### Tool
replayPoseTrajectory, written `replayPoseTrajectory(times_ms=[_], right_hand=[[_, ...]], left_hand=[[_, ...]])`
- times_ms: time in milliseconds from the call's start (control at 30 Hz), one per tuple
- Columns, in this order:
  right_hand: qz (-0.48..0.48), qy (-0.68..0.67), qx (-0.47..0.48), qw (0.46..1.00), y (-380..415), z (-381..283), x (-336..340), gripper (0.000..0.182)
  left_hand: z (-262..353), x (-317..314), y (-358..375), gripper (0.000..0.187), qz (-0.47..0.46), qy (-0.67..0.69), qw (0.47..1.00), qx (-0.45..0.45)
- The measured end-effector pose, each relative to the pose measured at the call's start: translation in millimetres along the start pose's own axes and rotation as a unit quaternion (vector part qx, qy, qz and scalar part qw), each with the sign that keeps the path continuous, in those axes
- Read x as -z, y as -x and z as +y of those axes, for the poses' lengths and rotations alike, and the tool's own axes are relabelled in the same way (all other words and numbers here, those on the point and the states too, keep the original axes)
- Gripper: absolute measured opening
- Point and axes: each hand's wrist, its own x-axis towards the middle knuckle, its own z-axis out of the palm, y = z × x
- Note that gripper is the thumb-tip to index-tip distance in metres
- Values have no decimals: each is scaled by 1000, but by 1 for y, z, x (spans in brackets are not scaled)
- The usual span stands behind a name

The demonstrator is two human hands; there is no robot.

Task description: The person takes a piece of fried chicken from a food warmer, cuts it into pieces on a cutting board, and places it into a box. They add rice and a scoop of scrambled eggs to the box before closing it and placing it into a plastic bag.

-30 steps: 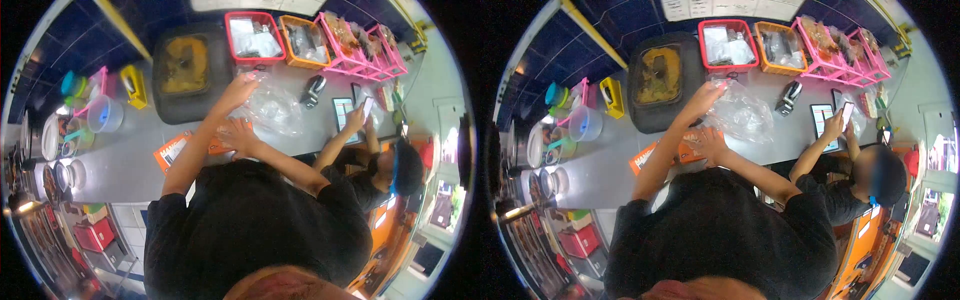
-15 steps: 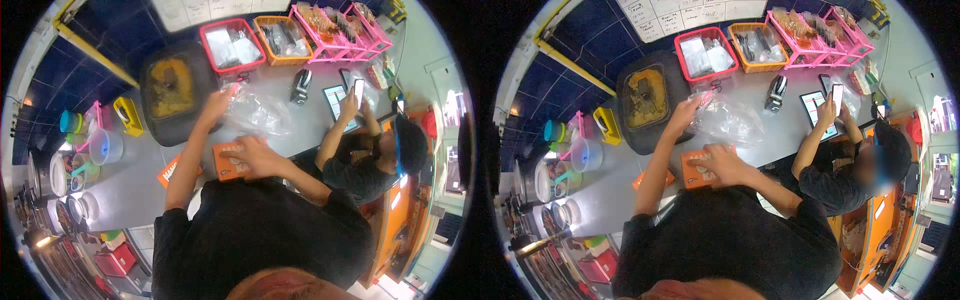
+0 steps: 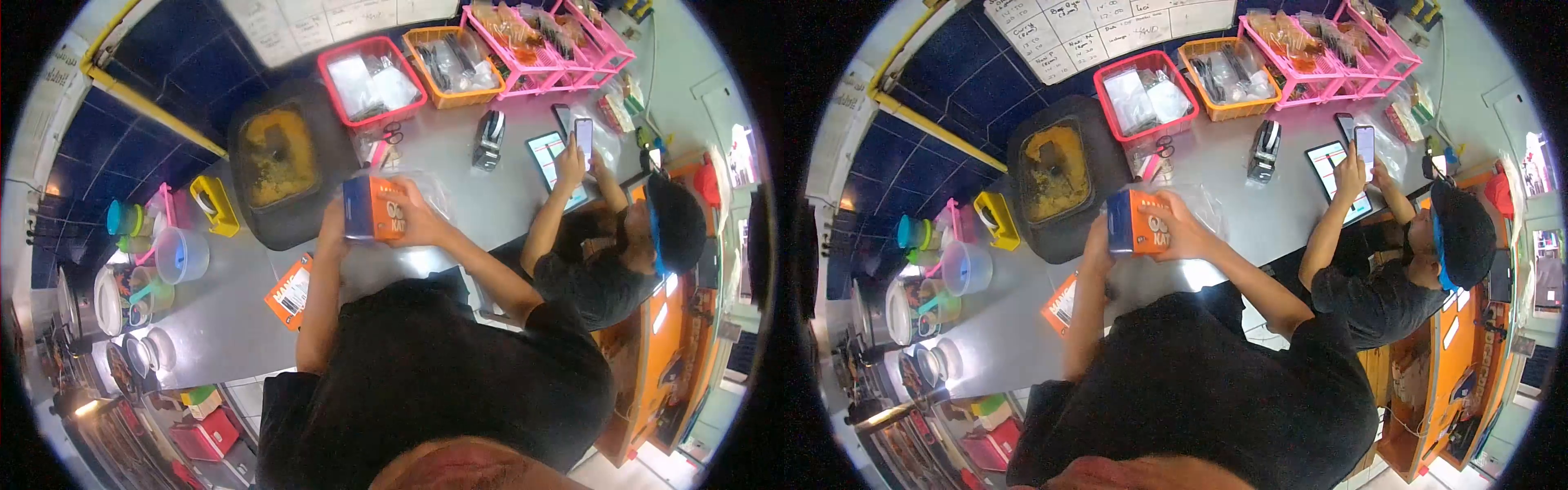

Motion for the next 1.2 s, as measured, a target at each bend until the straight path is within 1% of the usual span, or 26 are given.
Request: replayPoseTrajectory(times_ms=[33,67,133,167,233,267,300,333,367,400,467,533,600,667,700,733,800,833,900,933,1000,1067,1100,1133,1167,1200], right_hand=[[-46,28,-13,998,5,6,-1,105],[-47,27,-12,998,5,7,4,105],[-142,144,31,979,2,9,18,102],[-143,144,31,979,1,9,24,102],[-165,191,50,966,-1,7,36,95],[-166,191,51,966,-4,2,44,95],[-221,208,26,952,-7,-4,52,95],[-275,224,1,935,-10,-9,60,94],[-277,223,1,935,-13,-14,65,94],[-304,210,-16,929,-15,-20,69,90],[-326,200,-34,923,-14,-11,69,85],[-239,5,-100,966,-13,6,70,92],[-225,8,-98,969,-12,8,79,90],[-287,125,-155,937,-9,-4,77,86],[-286,122,-157,937,-3,-7,68,86],[-307,180,-126,926,-3,-5,58,85],[-327,229,-105,911,4,-11,40,84],[-351,237,-121,898,2,-12,38,84],[-375,252,-133,882,-4,-15,42,84],[-371,253,-120,885,-6,-22,43,85],[-370,249,-109,889,-4,-17,43,87],[-345,141,-40,927,7,11,41,77],[-347,133,-46,927,17,18,39,77],[-281,47,-75,956,16,25,43,65],[-210,-37,-101,972,15,30,47,54],[-210,-34,-101,972,19,33,47,54]], left_hand=[[13,-5,10,40,27,-55,998,34],[19,-7,16,43,53,-109,990,69],[27,0,23,41,40,-131,987,84],[30,3,27,38,27,-153,983,101],[27,-2,32,36,23,-158,983,95],[27,-7,34,43,19,-164,982,88],[29,-13,34,43,19,-163,983,88],[33,-22,32,44,40,-209,977,16],[33,-28,30,46,60,-254,964,-53],[29,-32,29,46,62,-254,964,-50],[26,-38,27,47,-56,-370,915,-150],[29,-39,43,42,-84,-381,913,-123],[27,-32,47,40,-94,-405,907,-58],[27,-36,48,38,-75,-349,933,-48],[29,-38,48,37,-57,-294,953,-39],[36,-50,45,37,-58,-295,953,-41],[43,-72,51,34,-89,-331,924,-167],[38,-68,53,34,-91,-330,925,-166],[25,-61,58,37,46,-565,784,-252],[29,-66,66,37,46,-564,783,-257],[33,-84,87,38,138,-694,549,-445],[15,-99,93,36,-148,-588,676,-420],[-18,-94,88,36,-151,-588,679,-412],[-65,-82,67,35,-185,-614,652,-405],[-81,-77,55,35,-202,-625,637,-404],[-97,-72,43,35,-219,-636,621,-403]])
